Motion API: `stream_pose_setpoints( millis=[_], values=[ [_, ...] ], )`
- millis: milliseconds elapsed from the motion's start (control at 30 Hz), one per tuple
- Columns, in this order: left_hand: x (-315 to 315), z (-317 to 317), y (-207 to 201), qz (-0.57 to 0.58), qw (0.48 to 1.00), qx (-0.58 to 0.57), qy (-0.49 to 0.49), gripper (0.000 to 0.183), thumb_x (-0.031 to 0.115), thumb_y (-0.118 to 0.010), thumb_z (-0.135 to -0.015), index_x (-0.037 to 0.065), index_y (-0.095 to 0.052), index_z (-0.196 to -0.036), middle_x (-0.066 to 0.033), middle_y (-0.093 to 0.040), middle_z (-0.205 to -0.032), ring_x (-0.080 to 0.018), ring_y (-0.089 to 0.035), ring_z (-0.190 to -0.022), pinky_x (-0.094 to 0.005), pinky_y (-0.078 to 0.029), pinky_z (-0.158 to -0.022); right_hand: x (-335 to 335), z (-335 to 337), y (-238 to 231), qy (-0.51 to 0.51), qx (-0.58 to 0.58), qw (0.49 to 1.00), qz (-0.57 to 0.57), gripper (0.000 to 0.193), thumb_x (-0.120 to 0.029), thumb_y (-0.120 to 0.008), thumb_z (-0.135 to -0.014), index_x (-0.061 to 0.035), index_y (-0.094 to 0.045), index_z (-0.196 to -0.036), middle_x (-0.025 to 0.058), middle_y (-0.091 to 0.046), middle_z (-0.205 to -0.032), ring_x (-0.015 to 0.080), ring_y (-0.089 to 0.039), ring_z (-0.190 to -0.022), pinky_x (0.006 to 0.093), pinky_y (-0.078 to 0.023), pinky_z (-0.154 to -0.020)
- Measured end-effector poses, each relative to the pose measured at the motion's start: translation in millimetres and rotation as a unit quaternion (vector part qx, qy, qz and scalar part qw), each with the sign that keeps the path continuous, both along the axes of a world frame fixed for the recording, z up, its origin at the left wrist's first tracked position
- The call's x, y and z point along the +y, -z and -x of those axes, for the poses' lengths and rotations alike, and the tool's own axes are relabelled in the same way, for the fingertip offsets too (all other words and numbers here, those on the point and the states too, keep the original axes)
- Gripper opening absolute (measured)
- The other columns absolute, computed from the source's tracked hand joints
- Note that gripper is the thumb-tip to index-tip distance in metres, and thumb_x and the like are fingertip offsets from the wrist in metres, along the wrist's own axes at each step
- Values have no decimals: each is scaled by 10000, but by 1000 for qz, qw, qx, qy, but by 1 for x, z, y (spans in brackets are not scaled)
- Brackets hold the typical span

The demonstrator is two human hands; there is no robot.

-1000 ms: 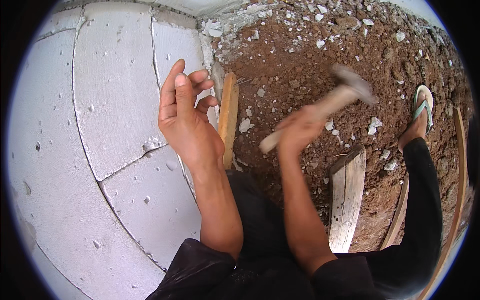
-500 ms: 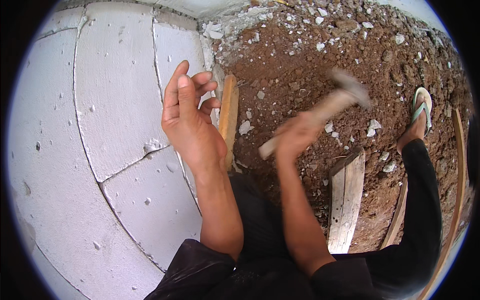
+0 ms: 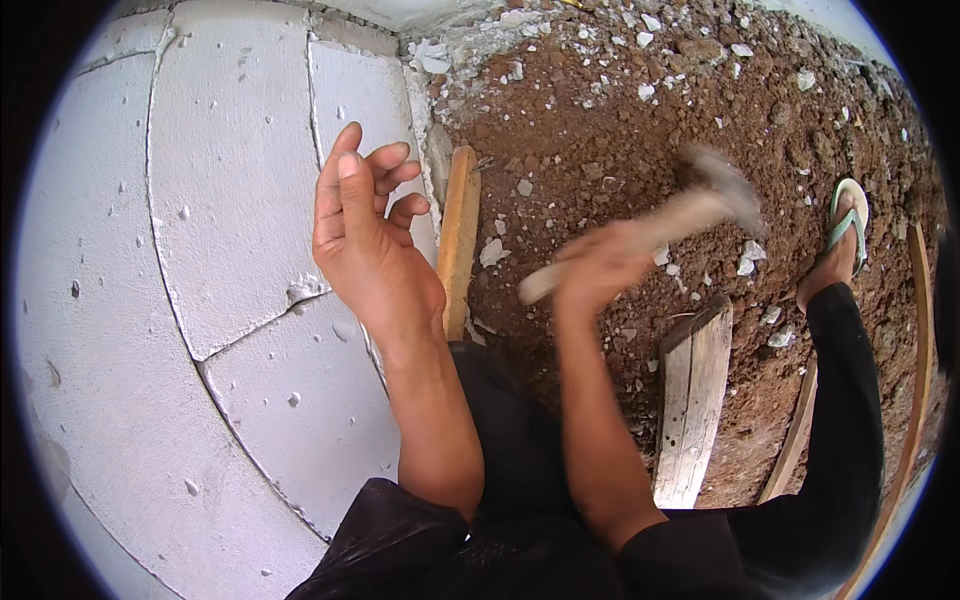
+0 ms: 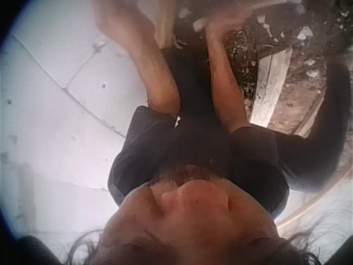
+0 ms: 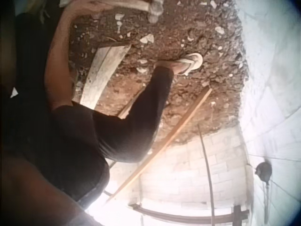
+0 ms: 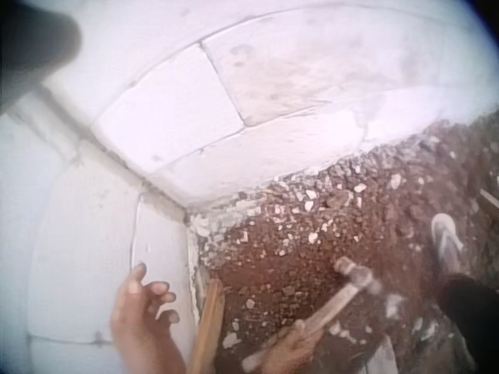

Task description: The person secures wooden planks to the base of a wall using a hammer and nails, and later uses pliers to adjust wire fasteners.

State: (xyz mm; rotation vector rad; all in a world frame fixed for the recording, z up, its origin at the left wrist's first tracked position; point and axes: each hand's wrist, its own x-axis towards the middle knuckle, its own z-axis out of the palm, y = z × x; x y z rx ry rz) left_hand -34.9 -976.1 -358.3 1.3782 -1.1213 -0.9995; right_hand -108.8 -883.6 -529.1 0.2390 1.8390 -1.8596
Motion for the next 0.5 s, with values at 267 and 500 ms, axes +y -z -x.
stream_pose_setpoints(
  millis=[267,500],
  values=[
    [-3,-22,2,3,1000,-23,-5,471,304,-595,-1037,-9,-548,-1386,-70,-707,-1006,-131,-648,-905,-260,-466,-696,6,42,-41,-134,-90,987,-12,221,-260,-534,-1058,-54,-457,-1034,39,-554,-703,118,-533,-492,283,-463,-397],
    [0,-3,-1,4,1000,2,3,470,294,-589,-1041,-16,-539,-1391,-73,-707,-1014,-132,-650,-908,-254,-478,-696,5,24,-15,7,10,1000,-1,254,-259,-529,-1048,-26,-474,-962,75,-566,-704,151,-551,-497,323,-486,-455]
  ],
)
